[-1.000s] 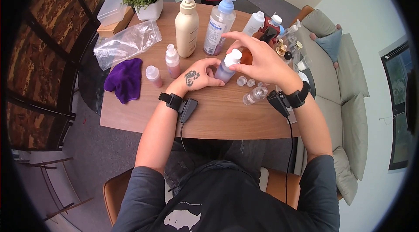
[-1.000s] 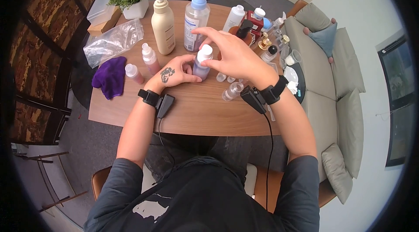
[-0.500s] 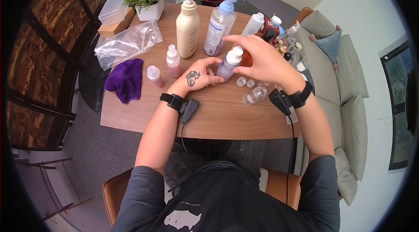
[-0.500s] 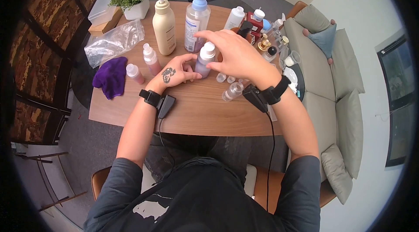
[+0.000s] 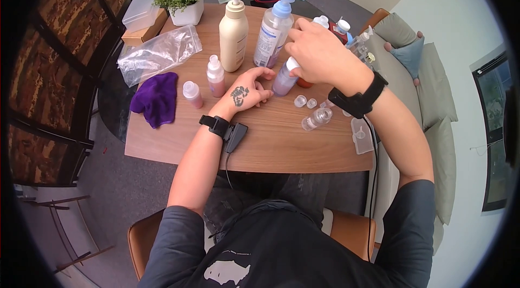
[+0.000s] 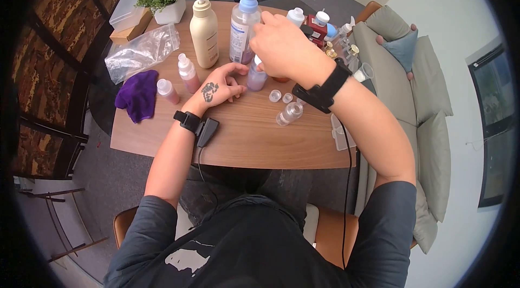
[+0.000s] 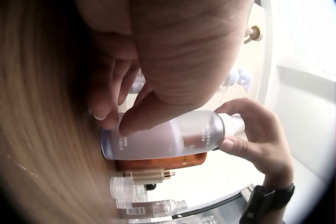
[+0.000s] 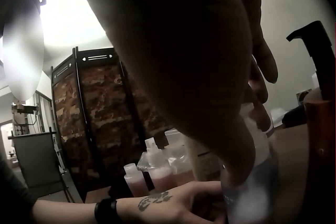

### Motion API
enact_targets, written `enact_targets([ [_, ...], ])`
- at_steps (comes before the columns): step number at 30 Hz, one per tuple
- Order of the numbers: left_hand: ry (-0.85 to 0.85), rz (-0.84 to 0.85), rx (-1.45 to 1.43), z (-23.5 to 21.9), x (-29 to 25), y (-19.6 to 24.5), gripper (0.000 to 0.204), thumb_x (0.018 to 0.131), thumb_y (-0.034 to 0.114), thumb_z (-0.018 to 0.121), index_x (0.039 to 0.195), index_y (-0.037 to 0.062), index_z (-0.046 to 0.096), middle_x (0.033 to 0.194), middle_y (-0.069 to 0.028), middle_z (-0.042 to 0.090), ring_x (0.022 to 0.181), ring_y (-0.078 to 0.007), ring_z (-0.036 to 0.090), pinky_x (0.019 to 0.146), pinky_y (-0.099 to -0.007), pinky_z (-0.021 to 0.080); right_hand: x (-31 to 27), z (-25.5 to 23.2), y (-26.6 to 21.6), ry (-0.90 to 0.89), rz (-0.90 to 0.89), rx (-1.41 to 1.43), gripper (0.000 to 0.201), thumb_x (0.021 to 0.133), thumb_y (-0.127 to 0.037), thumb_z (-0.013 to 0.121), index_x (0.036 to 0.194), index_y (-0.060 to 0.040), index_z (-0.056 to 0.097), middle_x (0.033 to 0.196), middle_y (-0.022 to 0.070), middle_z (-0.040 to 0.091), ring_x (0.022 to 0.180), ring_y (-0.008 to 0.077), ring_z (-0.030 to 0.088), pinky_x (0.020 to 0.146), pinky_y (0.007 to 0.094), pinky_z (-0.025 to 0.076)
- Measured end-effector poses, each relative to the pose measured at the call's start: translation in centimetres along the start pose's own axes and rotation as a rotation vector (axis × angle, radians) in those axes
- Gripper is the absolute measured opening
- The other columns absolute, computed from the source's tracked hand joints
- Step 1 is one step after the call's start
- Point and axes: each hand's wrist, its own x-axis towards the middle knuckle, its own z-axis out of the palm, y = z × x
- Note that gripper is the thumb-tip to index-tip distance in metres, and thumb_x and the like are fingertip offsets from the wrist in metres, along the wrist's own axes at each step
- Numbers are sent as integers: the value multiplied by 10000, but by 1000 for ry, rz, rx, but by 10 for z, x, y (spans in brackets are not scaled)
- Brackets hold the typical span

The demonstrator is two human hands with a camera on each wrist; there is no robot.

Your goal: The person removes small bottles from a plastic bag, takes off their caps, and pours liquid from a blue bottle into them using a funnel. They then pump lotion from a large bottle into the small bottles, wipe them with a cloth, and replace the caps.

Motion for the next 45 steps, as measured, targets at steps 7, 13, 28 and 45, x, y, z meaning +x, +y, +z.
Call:
enact_targets([
  [7, -2, -9, 10, -1, 0, -1, 508, 868, -43, 709, 1356, 7, 580, 1277, -121, 621, 721, -123, 669, 572, -263, 569, 18, -1, 2, -140, 150, -86, 427, 762, -428, 856, 886, -23, 800, 965, 104, 698, 1027, 278, 593, 897, 387, 521],
  [13, -11, -13, 5, -1, 2, -2, 489, 877, -32, 715, 1347, 5, 586, 1275, -126, 630, 731, -122, 668, 574, -261, 568, 12, -1, 0, -65, 228, -106, 435, 728, -442, 886, 865, -40, 795, 967, 103, 702, 1019, 288, 602, 876, 392, 514],
  [28, 1, -10, -33, 1, 2, -8, 197, 934, 52, 656, 1111, -33, 674, 980, -100, 705, 764, -181, 704, 629, -305, 581, -18, -45, -40, 444, 115, 277, 318, 770, -118, 804, 1073, -82, 713, 1038, 73, 695, 1055, 294, 642, 860, 437, 549],
  [45, 228, 190, 655, -9, -203, 2, 201, 885, 71, 636, 1052, 5, 726, 947, -187, 716, 877, -351, 702, 769, -421, 570, 213, -45, -190, -13, -439, 528, 409, 725, -92, 815, 1129, -147, 781, 1079, 137, 773, 1039, 349, 739, 848, 464, 590],
])
